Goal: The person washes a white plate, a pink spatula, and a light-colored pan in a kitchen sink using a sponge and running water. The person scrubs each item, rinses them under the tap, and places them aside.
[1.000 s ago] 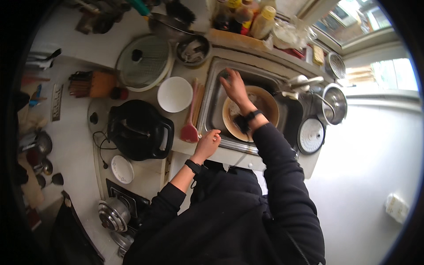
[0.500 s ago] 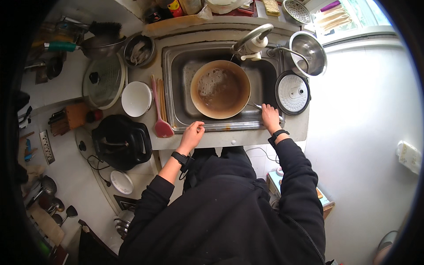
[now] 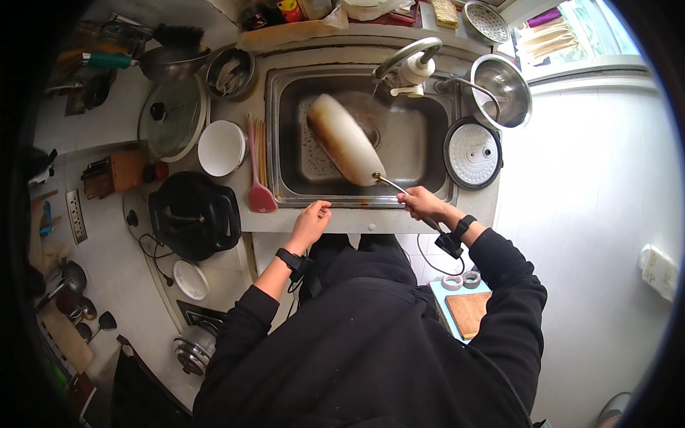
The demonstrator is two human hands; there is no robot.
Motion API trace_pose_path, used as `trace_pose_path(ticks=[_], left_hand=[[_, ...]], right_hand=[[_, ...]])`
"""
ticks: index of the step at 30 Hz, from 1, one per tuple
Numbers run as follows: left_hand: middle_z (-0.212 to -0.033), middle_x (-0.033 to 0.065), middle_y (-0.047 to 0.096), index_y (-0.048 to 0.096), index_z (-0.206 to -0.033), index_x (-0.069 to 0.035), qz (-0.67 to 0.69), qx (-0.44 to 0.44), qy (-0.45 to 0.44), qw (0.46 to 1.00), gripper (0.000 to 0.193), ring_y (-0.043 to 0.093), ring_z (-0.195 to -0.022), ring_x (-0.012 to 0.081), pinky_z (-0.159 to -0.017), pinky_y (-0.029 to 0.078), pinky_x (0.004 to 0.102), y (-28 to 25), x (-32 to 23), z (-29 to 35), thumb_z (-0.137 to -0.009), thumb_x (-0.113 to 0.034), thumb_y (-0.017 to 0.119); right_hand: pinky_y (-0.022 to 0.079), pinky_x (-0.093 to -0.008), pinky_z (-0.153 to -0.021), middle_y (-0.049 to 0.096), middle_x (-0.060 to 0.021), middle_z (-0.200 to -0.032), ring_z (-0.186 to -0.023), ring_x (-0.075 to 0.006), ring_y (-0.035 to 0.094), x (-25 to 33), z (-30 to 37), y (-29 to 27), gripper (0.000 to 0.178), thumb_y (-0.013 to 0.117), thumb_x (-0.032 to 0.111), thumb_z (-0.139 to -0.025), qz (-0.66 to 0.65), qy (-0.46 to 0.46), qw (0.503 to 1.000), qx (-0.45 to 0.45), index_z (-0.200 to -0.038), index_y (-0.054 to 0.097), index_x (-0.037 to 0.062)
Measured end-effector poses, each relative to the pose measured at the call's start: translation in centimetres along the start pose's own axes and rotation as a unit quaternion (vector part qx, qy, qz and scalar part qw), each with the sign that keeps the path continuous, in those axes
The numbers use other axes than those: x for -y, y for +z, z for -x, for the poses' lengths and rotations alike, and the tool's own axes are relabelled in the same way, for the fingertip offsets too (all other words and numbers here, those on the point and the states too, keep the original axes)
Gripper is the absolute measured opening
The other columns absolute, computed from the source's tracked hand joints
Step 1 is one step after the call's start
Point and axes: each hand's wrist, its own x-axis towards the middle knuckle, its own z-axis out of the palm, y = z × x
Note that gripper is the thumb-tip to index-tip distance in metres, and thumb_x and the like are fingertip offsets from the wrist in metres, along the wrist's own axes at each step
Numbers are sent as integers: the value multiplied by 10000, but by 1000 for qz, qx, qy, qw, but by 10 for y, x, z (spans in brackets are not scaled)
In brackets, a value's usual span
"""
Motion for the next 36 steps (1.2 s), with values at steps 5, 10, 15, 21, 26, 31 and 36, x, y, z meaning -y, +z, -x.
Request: trace_pose_path(ticks=[5,10,15,21,26,31,36], left_hand=[[-1027,124,684,627,-1156,-12,7,-16,-5,1000,264,681,-871,244,-800,540,354,-3,4,9,-936,-156,618],[-1018,127,689,628,-1152,-26,51,-16,6,999,271,689,-865,260,-785,542,378,5,-3,8,-933,-186,625],[-1081,80,685,598,-1251,-36,152,119,-26,981,343,659,-976,178,-854,519,332,24,-22,-5,-1013,-283,581],[-1228,76,634,503,-1356,-88,372,242,-140,885,423,598,-1117,157,-913,486,326,58,-48,-25,-1047,-376,518],[-1263,95,624,533,-1230,-58,430,181,-122,876,250,576,-1145,172,-996,470,339,76,-51,-30,-1023,-196,562],[-1347,133,588,514,-1207,-55,460,190,-138,856,180,567,-1200,207,-1030,471,358,42,-37,-19,-1042,-124,493],[-1316,135,593,470,-1187,-107,409,171,-243,863,149,595,-1178,214,-932,535,371,-1,-26,9,-1058,-179,493]], right_hand=[[366,-250,-458,472,21,-660,-492,-87,422,3,10,16,337,529,370,-1048,-131,4,989,70,-1009,589,41],[376,-265,-440,472,13,-658,-476,-97,447,8,12,34,271,531,319,-1050,-104,-29,994,22,-965,544,62],[445,-305,-479,526,-27,-675,-505,-124,517,0,18,71,176,537,138,-946,-8,-99,990,-99,-1068,514,14],[522,-442,-795,653,-220,-979,-919,-312,672,-11,-1,130,369,550,93,-876,20,-284,931,-230,-1216,475,-31],[402,-416,-1069,474,-250,-1359,-1274,-381,504,-9,-14,158,556,610,166,-954,40,-291,926,-239,-1423,371,-16],[459,-470,-1002,531,-322,-1296,-1224,-457,547,7,1,159,705,632,238,-959,117,-365,914,-130,-1464,230,-45],[524,-422,-857,661,-185,-1075,-973,-348,650,7,12,115,364,642,240,-946,196,-358,913,-4,-1233,600,21]])
